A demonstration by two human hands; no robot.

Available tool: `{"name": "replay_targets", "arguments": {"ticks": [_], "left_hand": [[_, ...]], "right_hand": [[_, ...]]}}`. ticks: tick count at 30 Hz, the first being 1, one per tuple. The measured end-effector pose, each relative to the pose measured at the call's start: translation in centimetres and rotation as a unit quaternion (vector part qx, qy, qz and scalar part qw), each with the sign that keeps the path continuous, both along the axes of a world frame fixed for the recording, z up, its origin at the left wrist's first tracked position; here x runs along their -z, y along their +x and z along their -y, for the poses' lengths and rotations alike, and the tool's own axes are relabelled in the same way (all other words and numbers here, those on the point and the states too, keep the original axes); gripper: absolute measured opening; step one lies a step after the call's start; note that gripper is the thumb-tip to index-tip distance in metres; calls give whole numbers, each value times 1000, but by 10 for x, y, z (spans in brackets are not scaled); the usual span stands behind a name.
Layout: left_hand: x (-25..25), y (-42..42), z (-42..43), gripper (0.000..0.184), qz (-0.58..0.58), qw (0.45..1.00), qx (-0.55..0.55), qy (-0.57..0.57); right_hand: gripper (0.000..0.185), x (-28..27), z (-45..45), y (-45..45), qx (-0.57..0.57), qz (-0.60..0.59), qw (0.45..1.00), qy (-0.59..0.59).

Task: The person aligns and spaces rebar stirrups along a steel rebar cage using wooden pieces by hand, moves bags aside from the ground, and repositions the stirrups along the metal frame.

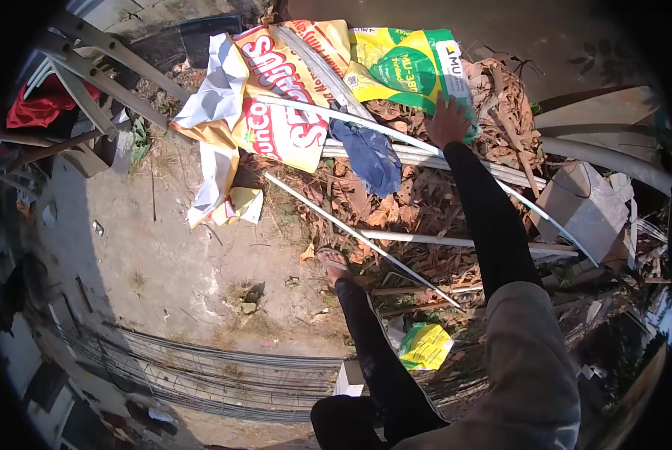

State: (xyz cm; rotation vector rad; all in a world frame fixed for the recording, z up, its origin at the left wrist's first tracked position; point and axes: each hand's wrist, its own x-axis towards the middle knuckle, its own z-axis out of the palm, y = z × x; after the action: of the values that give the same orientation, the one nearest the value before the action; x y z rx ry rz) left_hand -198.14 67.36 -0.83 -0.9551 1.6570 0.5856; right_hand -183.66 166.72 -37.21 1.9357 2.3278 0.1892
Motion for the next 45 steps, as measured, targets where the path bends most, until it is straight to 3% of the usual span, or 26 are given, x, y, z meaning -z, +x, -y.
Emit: {"name": "replay_targets", "arguments": {"ticks": [2, 5, 8, 9, 12, 17, 21, 22, 23, 24, 27, 30, 32, 34, 35, 38, 39, 40, 45], "left_hand": [[7, -15, -25, 61, -2, 1000, 21, -15], [21, -41, -59, 61, -3, 998, 55, -17], [26, -63, -77, 61, -3, 996, 94, -8], [28, -71, -83, 62, -4, 994, 106, -1], [33, -91, -97, 62, -10, 990, 140, 27], [38, -135, -110, 62, -17, 975, 207, 81], [41, -187, -110, 63, -28, 950, 279, 139], [44, -205, -108, 63, -31, 940, 301, 160], [44, -229, -103, 63, -38, 925, 329, 186], [46, -259, -97, 63, -57, 904, 359, 227], [55, -365, -98, 63, -125, 816, 432, 363], [50, -462, -139, 67, -168, 816, 439, 336], [49, -506, -200, 70, -167, 799, 480, 320], [17, -532, -249, 73, -171, 860, 463, 129], [15, -547, -274, 74, -156, 862, 468, 117], [-13, -540, -309, 66, -144, 828, 537, 74], [-4, -558, -349, 74, 29, 791, 592, 152], [8, -555, -353, 74, -39, 772, 624, 118], [14, -452, -427, 73, -22, 667, 736, 115]], "right_hand": [[60, 18, -18, -15, -15, 48, 998, 38], [37, 23, -29, -23, 2, 90, 994, -54], [19, -15, -35, -15, -97, 102, 989, -37], [15, -31, -44, -16, -126, 77, 988, 41], [15, -115, -86, -12, -164, 85, 978, 94], [14, -307, -125, 56, -80, 102, 980, 148], [21, -429, -73, 141, 32, 84, 995, 39], [29, -452, -46, 159, 70, 77, 994, -22], [36, -449, -14, 196, 74, 66, 995, 17], [45, -457, 19, 221, 94, 31, 995, -30], [41, -501, 182, 246, 173, 18, 982, 66], [38, -523, 328, 280, 254, -118, 959, 44], [40, -505, 444, 308, 275, -61, 953, 116], [39, -524, 540, 303, 380, -56, 922, 56], [38, -526, 596, 302, 417, -29, 908, 31], [35, -523, 718, 290, 484, -3, 875, -15], [32, -523, 760, 280, 499, -14, 866, -16], [30, -522, 801, 270, 513, -25, 858, -17], [19, -442, 1015, 238, 661, -24, 750, -3]]}}
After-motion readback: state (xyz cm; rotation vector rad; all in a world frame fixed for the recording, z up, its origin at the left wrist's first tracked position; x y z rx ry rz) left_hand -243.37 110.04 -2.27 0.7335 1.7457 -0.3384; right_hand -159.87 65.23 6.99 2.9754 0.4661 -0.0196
